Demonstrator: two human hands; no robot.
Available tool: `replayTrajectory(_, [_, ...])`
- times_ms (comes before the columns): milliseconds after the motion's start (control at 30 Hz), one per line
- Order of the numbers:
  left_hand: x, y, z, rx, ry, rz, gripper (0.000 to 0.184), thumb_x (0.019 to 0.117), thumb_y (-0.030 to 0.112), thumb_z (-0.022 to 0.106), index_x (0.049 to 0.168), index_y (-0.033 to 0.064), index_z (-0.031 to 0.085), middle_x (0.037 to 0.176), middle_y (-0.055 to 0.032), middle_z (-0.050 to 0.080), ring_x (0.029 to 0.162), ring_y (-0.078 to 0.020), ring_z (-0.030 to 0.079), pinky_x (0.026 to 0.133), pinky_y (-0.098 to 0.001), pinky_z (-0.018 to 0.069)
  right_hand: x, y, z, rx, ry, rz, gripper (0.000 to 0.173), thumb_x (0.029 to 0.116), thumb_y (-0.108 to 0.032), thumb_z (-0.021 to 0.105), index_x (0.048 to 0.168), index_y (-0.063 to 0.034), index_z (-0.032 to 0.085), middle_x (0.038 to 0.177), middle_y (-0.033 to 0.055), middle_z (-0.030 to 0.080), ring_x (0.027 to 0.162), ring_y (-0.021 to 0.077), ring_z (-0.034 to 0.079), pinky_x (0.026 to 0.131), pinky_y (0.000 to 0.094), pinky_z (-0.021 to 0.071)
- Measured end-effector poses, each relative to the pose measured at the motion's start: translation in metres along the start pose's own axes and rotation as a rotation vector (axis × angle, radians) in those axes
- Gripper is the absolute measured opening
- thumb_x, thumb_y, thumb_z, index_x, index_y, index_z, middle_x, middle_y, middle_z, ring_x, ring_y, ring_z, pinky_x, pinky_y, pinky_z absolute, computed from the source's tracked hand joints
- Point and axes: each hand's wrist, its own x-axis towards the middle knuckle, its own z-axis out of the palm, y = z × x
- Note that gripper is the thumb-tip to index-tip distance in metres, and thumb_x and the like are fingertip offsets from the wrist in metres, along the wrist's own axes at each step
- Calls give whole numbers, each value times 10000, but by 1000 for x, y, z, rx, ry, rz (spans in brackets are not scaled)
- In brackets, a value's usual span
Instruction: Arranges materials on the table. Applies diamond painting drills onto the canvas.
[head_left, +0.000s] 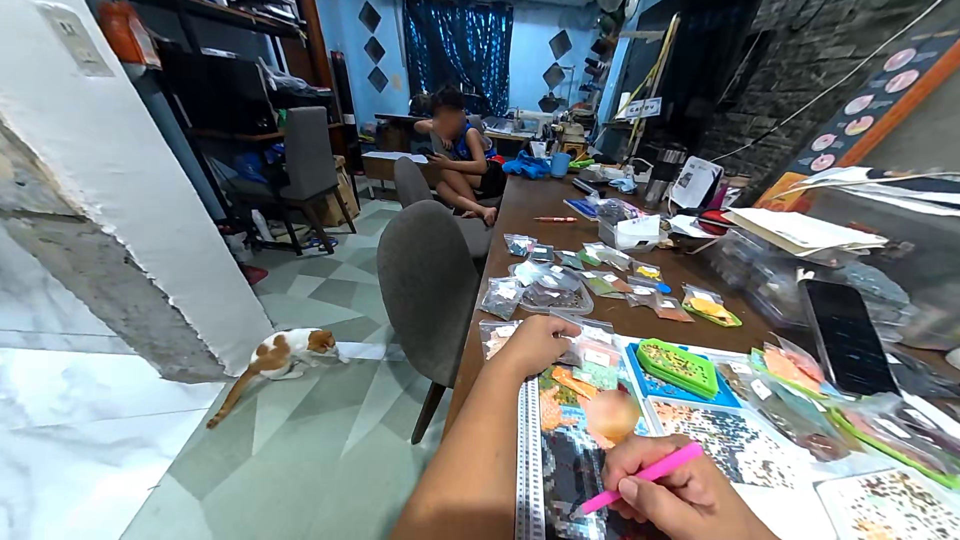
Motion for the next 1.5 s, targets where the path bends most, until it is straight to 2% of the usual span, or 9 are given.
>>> replayTrajectory(200, [1,0,0,-7,2,-7,274,1047,58,525,1277,34,672,1203,-151,668,998,-224,636,884,-411,508,1,-5,0,-36,-39,0,177,1022,-99,524,948,-23,667,801,0,680,731,-38,620,674,133,516])
replayTrajectory(333, [8,-5,0,-21,-17,7,281,1044,58,525,1284,23,666,1240,-157,658,1064,-216,632,947,-405,495,0,-4,0,-26,-15,-7,181,1024,-116,529,954,-34,674,808,-3,691,727,-31,629,670,142,526])
replayTrajectory(500, [6,-5,1,-21,6,17,274,1039,51,529,1268,27,679,1225,-159,666,1038,-231,637,915,-423,502,0,-2,-1,-24,-5,-18,180,1028,-129,531,954,-42,670,810,-3,692,726,-30,632,668,146,532])
replayTrajectory(567, [8,-6,0,-23,-8,15,281,1039,53,529,1278,27,674,1245,-155,663,1074,-225,637,948,-418,498,0,-2,-1,-24,-7,-17,180,1023,-122,529,948,-39,670,811,-1,693,724,-30,633,663,146,532])
replayTrajectory(767, [9,-8,0,-36,-9,18,281,1036,50,528,1274,25,675,1238,-151,664,1063,-217,634,939,-409,497,0,-2,-1,-46,-24,-20,175,1020,-115,534,940,-30,665,794,4,685,717,-35,624,655,133,518])
replayTrajectory(900, [9,-7,1,-39,-5,17,278,1036,52,532,1275,25,672,1223,-148,665,1022,-205,632,900,-394,501,0,-5,0,-90,-47,-42,199,1027,-110,511,929,-10,652,794,30,672,730,-27,615,670,132,507])
replayTrajectory(1000, [8,-6,0,-22,-12,5,282,1039,58,530,1282,32,672,1237,-149,663,1054,-214,634,934,-405,497,-1,-5,1,-121,-62,-72,217,1030,-112,497,919,7,642,811,61,670,736,-12,607,669,134,494])
replayTrajectory(1267, [9,-6,0,-31,-7,-8,281,1039,53,534,1283,38,672,1263,-146,658,1098,-216,634,966,-413,493,0,-1,-3,-40,-5,-40,218,1036,-148,500,930,-47,662,784,1,682,710,-31,627,653,137,525])
replayTrajectory(1500, [8,-6,0,-46,-7,2,284,1037,48,532,1285,22,668,1261,-162,658,1100,-232,634,965,-427,494,0,-1,-2,-50,-20,-26,209,1029,-141,505,923,-39,653,783,4,676,702,-38,616,645,129,512])
